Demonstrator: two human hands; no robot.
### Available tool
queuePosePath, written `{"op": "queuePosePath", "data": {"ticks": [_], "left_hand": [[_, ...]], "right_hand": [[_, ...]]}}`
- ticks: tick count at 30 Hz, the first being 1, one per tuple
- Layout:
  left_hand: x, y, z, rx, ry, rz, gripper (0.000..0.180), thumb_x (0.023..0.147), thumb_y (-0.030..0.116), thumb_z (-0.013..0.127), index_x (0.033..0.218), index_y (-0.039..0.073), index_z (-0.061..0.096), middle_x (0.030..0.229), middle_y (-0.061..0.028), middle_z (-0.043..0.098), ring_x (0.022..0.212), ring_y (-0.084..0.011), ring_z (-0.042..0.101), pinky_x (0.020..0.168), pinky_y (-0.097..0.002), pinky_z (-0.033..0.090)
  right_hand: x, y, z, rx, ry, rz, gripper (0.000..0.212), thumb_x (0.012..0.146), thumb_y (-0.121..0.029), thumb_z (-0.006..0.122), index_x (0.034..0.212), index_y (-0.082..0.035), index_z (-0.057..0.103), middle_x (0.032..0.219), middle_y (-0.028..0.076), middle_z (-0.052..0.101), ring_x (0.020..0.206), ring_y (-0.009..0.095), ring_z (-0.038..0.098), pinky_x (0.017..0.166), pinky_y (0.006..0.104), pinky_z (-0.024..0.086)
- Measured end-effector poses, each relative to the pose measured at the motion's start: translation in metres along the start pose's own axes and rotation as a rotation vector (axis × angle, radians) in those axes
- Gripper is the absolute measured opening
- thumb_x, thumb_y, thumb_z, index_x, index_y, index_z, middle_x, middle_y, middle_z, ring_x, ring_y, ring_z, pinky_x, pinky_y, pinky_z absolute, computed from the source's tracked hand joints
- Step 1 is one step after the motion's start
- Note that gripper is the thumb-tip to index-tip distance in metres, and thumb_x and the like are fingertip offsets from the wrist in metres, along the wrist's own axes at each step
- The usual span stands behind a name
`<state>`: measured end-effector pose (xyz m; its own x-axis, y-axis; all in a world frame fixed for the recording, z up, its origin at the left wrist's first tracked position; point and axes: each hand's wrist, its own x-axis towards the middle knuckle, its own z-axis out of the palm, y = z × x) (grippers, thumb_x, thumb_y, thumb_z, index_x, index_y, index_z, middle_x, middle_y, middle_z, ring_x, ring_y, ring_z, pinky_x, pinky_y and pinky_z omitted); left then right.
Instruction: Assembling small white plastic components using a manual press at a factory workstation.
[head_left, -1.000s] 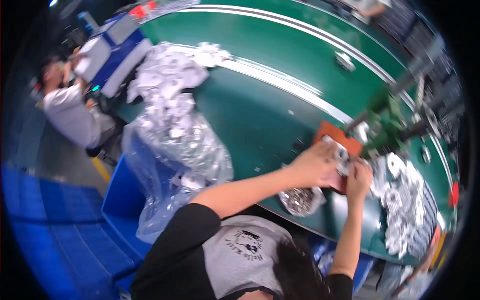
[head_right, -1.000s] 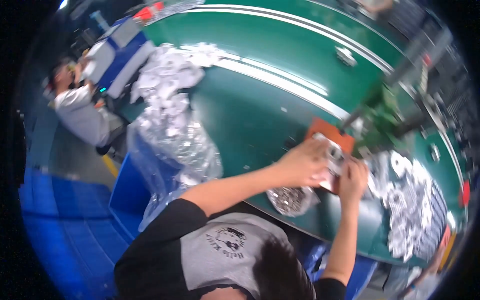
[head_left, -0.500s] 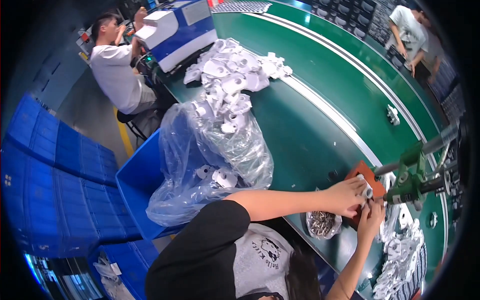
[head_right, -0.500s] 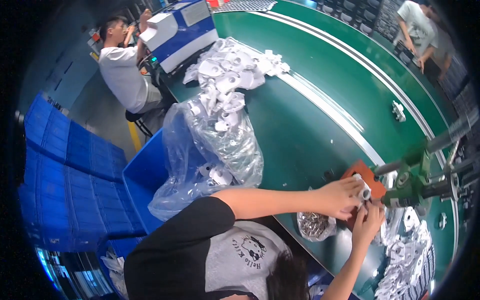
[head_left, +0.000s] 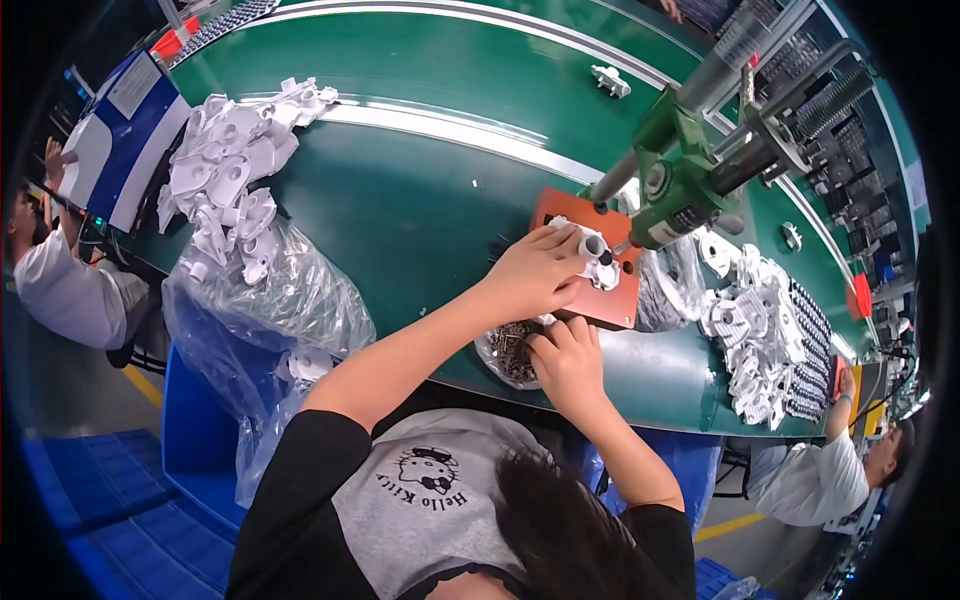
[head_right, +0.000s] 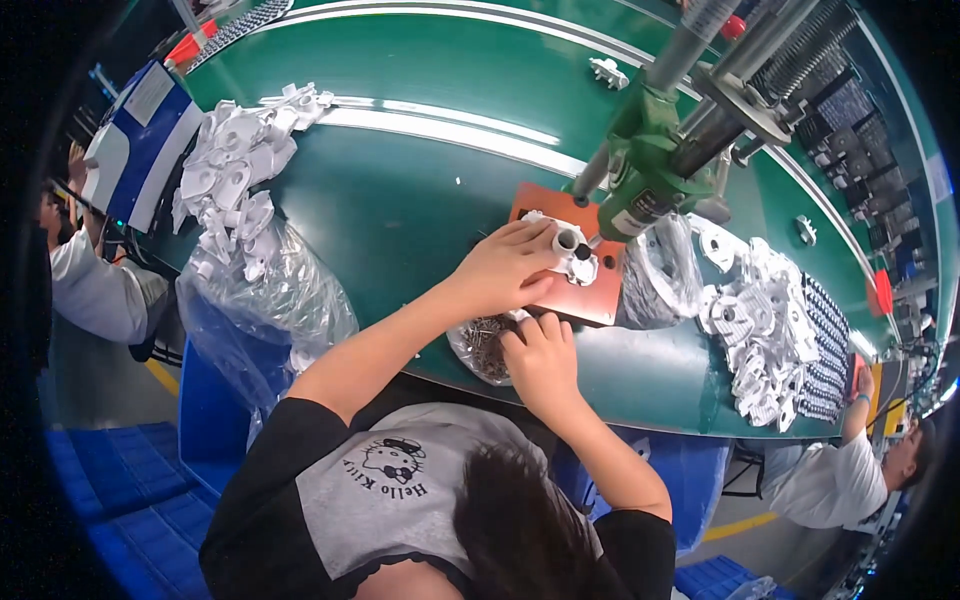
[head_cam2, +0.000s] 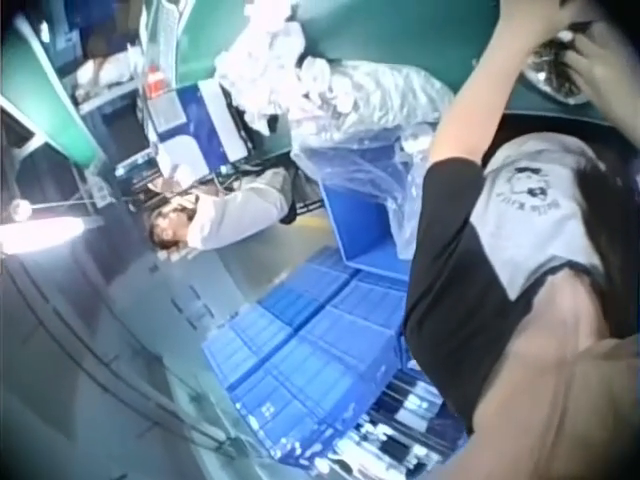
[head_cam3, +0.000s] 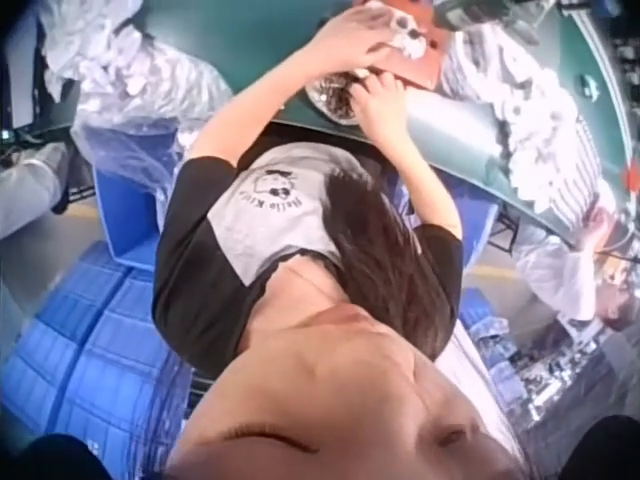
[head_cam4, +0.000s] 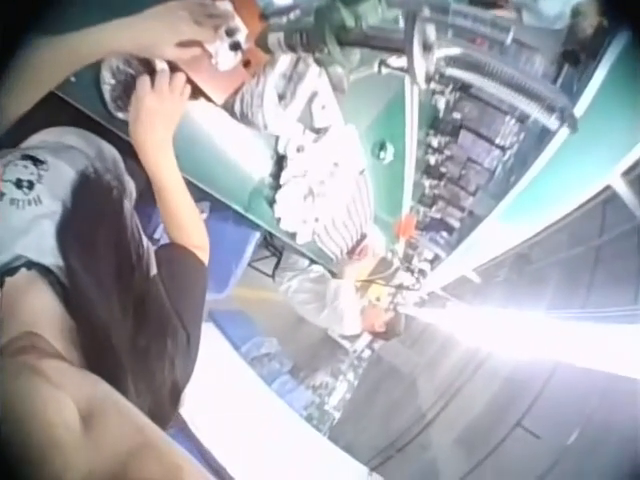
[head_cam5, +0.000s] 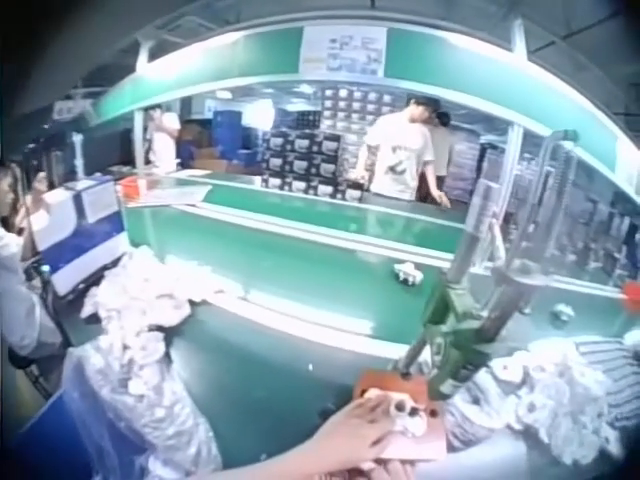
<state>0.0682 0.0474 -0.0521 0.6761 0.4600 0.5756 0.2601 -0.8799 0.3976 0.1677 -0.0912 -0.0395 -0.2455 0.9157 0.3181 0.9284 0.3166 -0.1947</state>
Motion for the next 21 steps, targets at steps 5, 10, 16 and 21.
{"op": "queuePosePath", "data": {"ticks": [5, 10, 16, 21], "left_hand": [[0.000, 0.002, 0.003, -0.022, 0.040, 0.007, 0.030, 0.077, 0.022, 0.059, 0.102, 0.006, 0.059, 0.122, -0.0188, 0.055, 0.120, -0.0319, 0.048, 0.104, -0.0426, 0.034], [-0.001, 0.002, 0.000, -0.028, 0.050, 0.011, 0.030, 0.077, 0.022, 0.059, 0.102, 0.006, 0.060, 0.122, -0.0193, 0.054, 0.120, -0.0317, 0.048, 0.104, -0.0426, 0.033], [-0.001, 0.002, 0.000, -0.057, 0.044, -0.018, 0.029, 0.078, 0.020, 0.061, 0.103, 0.006, 0.060, 0.126, -0.0166, 0.053, 0.120, -0.0319, 0.048, 0.103, -0.0421, 0.036], [0.000, 0.001, 0.000, -0.043, 0.018, -0.018, 0.025, 0.077, 0.019, 0.061, 0.099, 0.006, 0.060, 0.126, -0.0173, 0.053, 0.121, -0.0314, 0.047, 0.104, -0.0423, 0.035]], "right_hand": [[0.000, 0.006, 0.001, 0.034, 0.060, 0.006, 0.012, 0.066, -0.009, 0.068, 0.077, -0.008, 0.063, 0.078, 0.006, 0.055, 0.082, 0.026, 0.050, 0.071, 0.0390, 0.040], [0.007, 0.020, -0.015, 0.367, 0.046, 0.099, 0.014, 0.071, -0.003, 0.068, 0.085, -0.002, 0.063, 0.077, 0.009, 0.059, 0.073, 0.024, 0.056, 0.066, 0.0345, 0.045], [0.028, 0.070, -0.044, 0.687, 0.223, 0.546, 0.010, 0.082, -0.003, 0.063, 0.089, 0.003, 0.063, 0.081, 0.007, 0.065, 0.070, 0.012, 0.059, 0.066, 0.0258, 0.047], [0.040, 0.104, -0.022, 0.745, 0.328, 0.601, 0.014, 0.084, -0.006, 0.064, 0.094, 0.004, 0.064, 0.080, 0.003, 0.064, 0.072, 0.006, 0.056, 0.065, 0.0207, 0.045]]}}
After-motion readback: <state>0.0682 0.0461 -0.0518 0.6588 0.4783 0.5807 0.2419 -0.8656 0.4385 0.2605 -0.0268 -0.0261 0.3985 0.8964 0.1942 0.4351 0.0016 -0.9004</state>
